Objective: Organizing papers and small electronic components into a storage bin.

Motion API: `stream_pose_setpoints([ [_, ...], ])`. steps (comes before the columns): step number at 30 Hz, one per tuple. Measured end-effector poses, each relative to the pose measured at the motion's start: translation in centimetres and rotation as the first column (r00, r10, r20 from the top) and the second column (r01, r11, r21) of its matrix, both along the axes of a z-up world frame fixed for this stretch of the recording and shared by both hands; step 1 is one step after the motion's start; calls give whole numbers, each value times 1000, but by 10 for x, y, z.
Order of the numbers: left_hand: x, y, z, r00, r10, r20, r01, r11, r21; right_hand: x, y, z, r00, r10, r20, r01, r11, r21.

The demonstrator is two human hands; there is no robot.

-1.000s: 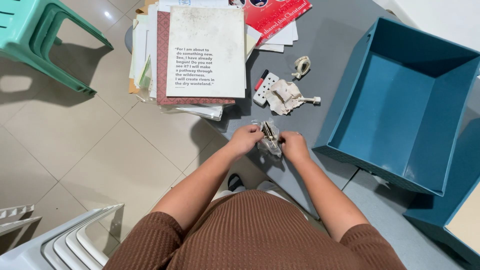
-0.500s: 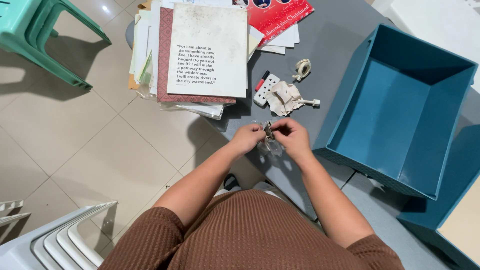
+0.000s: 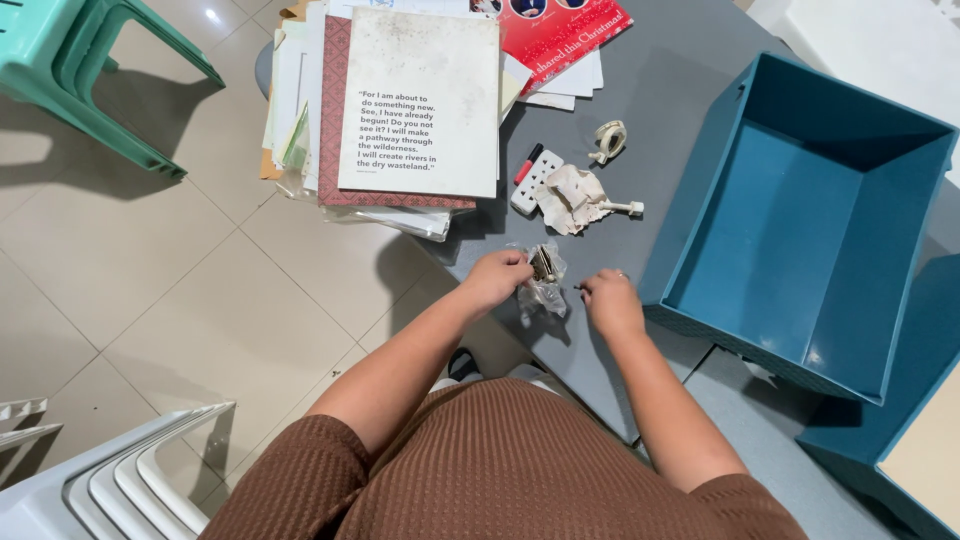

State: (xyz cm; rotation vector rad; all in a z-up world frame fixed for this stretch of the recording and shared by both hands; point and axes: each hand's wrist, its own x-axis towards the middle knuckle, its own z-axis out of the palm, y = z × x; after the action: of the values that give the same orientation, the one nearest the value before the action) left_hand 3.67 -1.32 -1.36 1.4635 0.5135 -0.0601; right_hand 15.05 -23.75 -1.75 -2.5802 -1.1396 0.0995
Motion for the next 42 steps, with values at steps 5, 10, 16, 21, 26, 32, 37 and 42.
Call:
stream_pose_setpoints([
  [5, 3, 1, 2, 1000, -9, -12, 9, 1000, 12, -10, 8, -6, 997, -73, 39, 75, 996, -49],
  [10, 4, 1, -1, 1000, -17, 12, 17, 999, -26, -3, 26, 21, 931, -258, -257, 325, 907, 269],
  [16, 5, 3, -1, 1000, -12, 14, 13, 997, -76, -16, 53, 61, 712, 215, -668, 486, 536, 690],
  [21, -1, 12, 10, 999, -39, 23, 40, 997, -58, -27, 57, 47, 701, 159, -695, 453, 653, 607],
  [26, -2, 15, -6, 997, -46, 57, 48, 998, -29, -23, 37, 9, 758, 148, -635, 405, 655, 637],
  [32, -8, 16, 33, 993, -74, -87, 100, 934, 343, -39, 51, 40, 782, -81, -618, 443, 771, 459],
  [37, -2, 8, 60, 981, -114, -155, 182, 811, 555, -19, 48, 21, 821, -79, -565, 383, 811, 442],
  [42, -9, 6, 63, 989, -128, -78, 146, 935, 322, -16, 47, 49, 623, -177, -762, 554, 787, 272],
])
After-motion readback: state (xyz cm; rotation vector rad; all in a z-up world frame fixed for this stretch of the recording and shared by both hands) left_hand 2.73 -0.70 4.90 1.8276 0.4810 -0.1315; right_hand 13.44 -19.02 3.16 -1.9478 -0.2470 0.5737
